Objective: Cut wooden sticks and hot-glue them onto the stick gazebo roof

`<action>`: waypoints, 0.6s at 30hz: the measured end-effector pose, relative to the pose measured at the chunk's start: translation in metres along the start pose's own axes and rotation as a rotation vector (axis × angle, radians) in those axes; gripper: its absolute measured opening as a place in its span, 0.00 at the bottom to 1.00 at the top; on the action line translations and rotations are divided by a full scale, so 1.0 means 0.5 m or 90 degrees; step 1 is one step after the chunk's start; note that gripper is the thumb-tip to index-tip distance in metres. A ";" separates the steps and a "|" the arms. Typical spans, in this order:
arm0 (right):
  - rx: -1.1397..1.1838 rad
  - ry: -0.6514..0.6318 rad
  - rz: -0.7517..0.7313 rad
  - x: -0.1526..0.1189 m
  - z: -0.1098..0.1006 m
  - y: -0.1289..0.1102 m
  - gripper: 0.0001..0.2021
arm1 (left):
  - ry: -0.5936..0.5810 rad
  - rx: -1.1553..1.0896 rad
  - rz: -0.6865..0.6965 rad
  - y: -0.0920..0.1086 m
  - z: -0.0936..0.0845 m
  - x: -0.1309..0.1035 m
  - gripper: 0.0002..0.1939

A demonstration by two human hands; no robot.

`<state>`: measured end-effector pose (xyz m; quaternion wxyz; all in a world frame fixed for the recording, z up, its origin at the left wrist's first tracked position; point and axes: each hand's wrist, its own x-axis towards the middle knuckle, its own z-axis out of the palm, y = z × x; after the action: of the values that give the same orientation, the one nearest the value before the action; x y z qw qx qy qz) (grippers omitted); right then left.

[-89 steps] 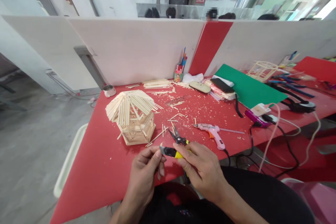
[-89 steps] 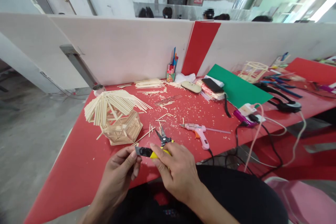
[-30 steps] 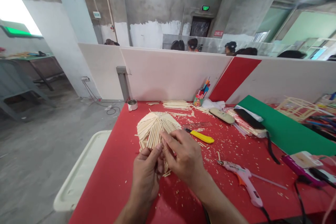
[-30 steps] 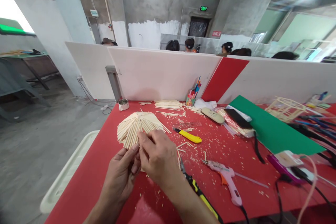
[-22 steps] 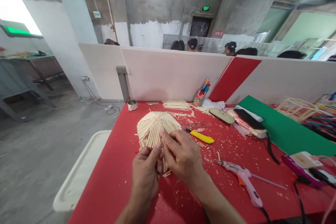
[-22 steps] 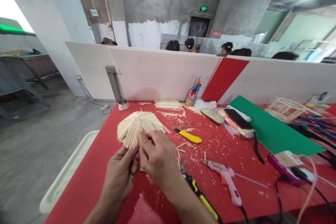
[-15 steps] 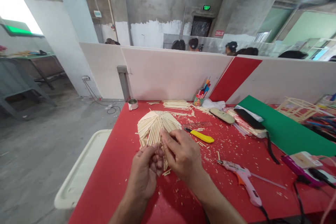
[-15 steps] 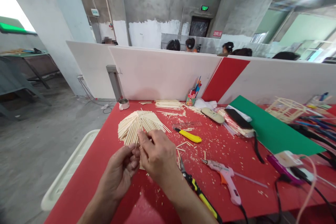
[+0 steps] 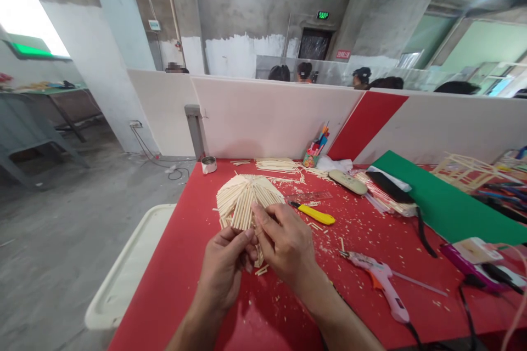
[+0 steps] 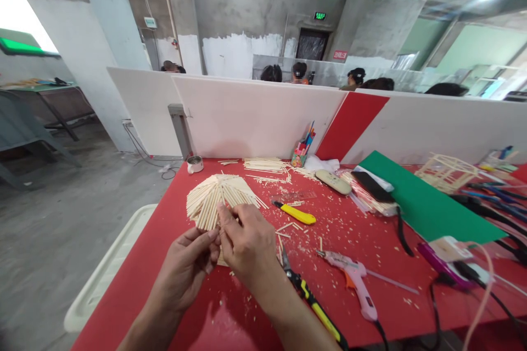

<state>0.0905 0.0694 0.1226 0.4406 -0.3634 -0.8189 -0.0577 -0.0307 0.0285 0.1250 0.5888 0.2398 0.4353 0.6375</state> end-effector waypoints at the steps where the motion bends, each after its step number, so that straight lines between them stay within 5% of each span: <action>1: 0.000 -0.001 0.000 0.000 0.000 0.000 0.19 | -0.002 0.000 0.001 0.000 0.000 0.001 0.11; 18: -0.023 0.006 -0.004 0.003 0.001 -0.005 0.19 | 0.003 -0.019 0.037 -0.010 0.002 0.001 0.13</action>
<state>0.0880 0.0688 0.1238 0.4378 -0.3682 -0.8167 -0.0756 -0.0272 0.0288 0.1213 0.5726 0.2419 0.4202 0.6611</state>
